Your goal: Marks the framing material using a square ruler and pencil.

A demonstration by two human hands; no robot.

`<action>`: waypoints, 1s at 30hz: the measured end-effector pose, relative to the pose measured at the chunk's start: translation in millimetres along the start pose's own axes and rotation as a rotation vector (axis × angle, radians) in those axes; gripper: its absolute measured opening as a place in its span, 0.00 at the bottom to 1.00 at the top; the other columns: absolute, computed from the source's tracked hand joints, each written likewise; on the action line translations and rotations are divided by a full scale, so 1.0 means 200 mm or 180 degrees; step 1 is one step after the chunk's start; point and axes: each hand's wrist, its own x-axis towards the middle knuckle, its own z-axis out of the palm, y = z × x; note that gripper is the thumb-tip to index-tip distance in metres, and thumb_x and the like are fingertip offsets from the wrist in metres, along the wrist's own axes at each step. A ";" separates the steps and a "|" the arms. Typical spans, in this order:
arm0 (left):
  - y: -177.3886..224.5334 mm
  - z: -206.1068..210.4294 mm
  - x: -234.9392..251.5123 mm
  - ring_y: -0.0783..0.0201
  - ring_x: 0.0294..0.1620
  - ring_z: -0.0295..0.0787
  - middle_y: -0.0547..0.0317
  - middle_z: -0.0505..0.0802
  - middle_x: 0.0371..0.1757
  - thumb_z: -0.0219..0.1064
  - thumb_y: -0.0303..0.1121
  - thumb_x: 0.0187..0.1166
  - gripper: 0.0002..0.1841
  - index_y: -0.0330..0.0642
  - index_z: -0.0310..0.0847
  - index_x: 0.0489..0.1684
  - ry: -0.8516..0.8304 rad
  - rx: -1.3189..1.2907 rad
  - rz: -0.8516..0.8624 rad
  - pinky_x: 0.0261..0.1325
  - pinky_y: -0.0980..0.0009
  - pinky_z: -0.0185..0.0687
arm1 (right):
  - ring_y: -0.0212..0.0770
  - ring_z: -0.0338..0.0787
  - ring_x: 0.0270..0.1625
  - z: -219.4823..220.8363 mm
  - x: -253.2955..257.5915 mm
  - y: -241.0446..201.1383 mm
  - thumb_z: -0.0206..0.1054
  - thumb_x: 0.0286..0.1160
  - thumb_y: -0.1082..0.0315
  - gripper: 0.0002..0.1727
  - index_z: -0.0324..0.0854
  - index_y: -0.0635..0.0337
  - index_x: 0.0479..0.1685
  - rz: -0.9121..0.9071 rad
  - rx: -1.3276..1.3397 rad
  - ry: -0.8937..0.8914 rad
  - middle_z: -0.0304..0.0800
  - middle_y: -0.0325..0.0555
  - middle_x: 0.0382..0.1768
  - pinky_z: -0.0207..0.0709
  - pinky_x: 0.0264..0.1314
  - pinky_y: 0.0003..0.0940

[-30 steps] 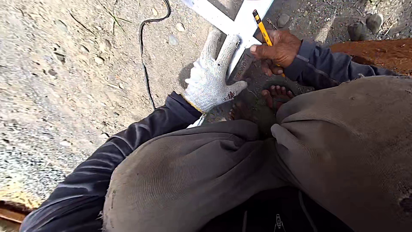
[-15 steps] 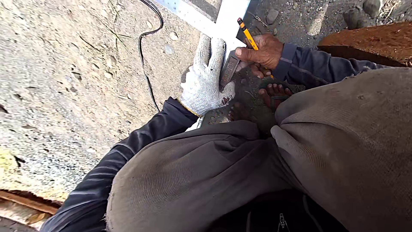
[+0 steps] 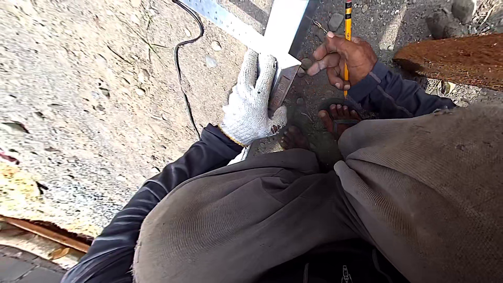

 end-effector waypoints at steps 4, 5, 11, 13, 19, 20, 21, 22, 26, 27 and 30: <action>0.00 0.00 0.00 0.34 0.87 0.64 0.32 0.54 0.93 0.69 0.59 0.62 0.54 0.45 0.52 0.95 0.0064 -0.0053 0.0092 0.74 0.36 0.73 | 0.33 0.79 0.09 -0.05 -0.01 -0.05 0.37 0.97 0.59 0.26 0.81 0.65 0.55 -0.0412 0.0192 0.0071 0.98 0.53 0.40 0.66 0.06 0.24; 0.00 0.00 0.01 0.33 0.87 0.64 0.31 0.54 0.93 0.70 0.59 0.62 0.55 0.45 0.53 0.94 0.0059 -0.0061 0.0117 0.74 0.36 0.73 | 0.34 0.79 0.09 -0.05 -0.01 -0.06 0.38 0.97 0.60 0.24 0.80 0.66 0.55 -0.0485 0.0194 0.0062 0.98 0.54 0.39 0.67 0.06 0.24; 0.00 -0.01 0.01 0.34 0.89 0.61 0.29 0.56 0.92 0.73 0.57 0.61 0.55 0.45 0.52 0.94 0.0080 -0.0065 0.0199 0.78 0.37 0.70 | 0.33 0.81 0.10 -0.04 0.00 -0.05 0.44 0.95 0.63 0.20 0.81 0.67 0.52 -0.0749 -0.0025 -0.0208 0.98 0.54 0.38 0.69 0.07 0.25; 0.00 0.00 0.01 0.33 0.89 0.61 0.30 0.55 0.93 0.74 0.57 0.60 0.56 0.47 0.51 0.95 0.0066 -0.0079 0.0173 0.76 0.36 0.71 | 0.33 0.81 0.10 -0.04 0.00 -0.05 0.44 0.95 0.64 0.20 0.81 0.67 0.52 -0.0821 -0.0011 -0.0264 0.98 0.54 0.39 0.69 0.07 0.24; 0.00 -0.01 0.02 0.33 0.87 0.65 0.32 0.54 0.93 0.74 0.57 0.61 0.55 0.47 0.53 0.95 0.0033 -0.0143 0.0119 0.74 0.36 0.74 | 0.33 0.81 0.11 -0.03 0.01 -0.06 0.44 0.94 0.65 0.20 0.82 0.68 0.52 -0.0977 -0.0076 -0.0297 0.98 0.53 0.38 0.70 0.08 0.25; 0.00 0.00 0.01 0.33 0.85 0.67 0.33 0.55 0.93 0.74 0.57 0.60 0.55 0.49 0.53 0.94 0.0050 -0.0149 0.0109 0.71 0.36 0.76 | 0.33 0.81 0.11 -0.03 0.01 -0.06 0.45 0.94 0.65 0.20 0.82 0.68 0.51 -0.1015 -0.0127 -0.0301 0.98 0.53 0.38 0.71 0.08 0.25; -0.01 0.01 0.01 0.32 0.82 0.70 0.32 0.55 0.93 0.76 0.56 0.59 0.55 0.49 0.54 0.94 0.0083 -0.0168 0.0110 0.67 0.35 0.79 | 0.33 0.81 0.11 -0.02 0.00 -0.06 0.47 0.94 0.66 0.19 0.82 0.68 0.51 -0.1070 -0.0202 -0.0308 0.98 0.52 0.38 0.71 0.08 0.25; -0.01 0.01 0.02 0.30 0.80 0.72 0.31 0.56 0.92 0.77 0.55 0.58 0.55 0.48 0.55 0.93 0.0129 -0.0180 0.0131 0.65 0.34 0.80 | 0.32 0.81 0.12 -0.02 0.00 -0.07 0.50 0.93 0.66 0.16 0.82 0.67 0.51 -0.1144 -0.0325 -0.0308 0.98 0.50 0.37 0.72 0.09 0.25; 0.00 0.01 0.02 0.32 0.79 0.74 0.33 0.56 0.93 0.78 0.53 0.56 0.56 0.51 0.55 0.94 0.0096 -0.0179 0.0027 0.61 0.34 0.82 | 0.29 0.81 0.12 0.00 0.01 -0.05 0.68 0.82 0.71 0.06 0.83 0.65 0.49 -0.1348 -0.0831 -0.0205 0.97 0.43 0.33 0.73 0.09 0.24; 0.00 0.01 0.02 0.33 0.81 0.72 0.35 0.55 0.93 0.77 0.53 0.57 0.55 0.52 0.54 0.94 0.0077 -0.0164 0.0008 0.63 0.35 0.81 | 0.29 0.81 0.12 0.01 0.01 -0.04 0.71 0.79 0.71 0.07 0.83 0.64 0.48 -0.1320 -0.0934 -0.0166 0.97 0.42 0.32 0.72 0.09 0.24; 0.00 0.01 0.02 0.31 0.81 0.72 0.33 0.57 0.93 0.76 0.54 0.57 0.55 0.50 0.54 0.94 0.0118 -0.0135 0.0052 0.63 0.34 0.81 | 0.27 0.81 0.12 0.07 0.02 -0.03 0.74 0.76 0.70 0.08 0.85 0.64 0.48 -0.1117 -0.1075 -0.0075 0.97 0.39 0.31 0.72 0.10 0.23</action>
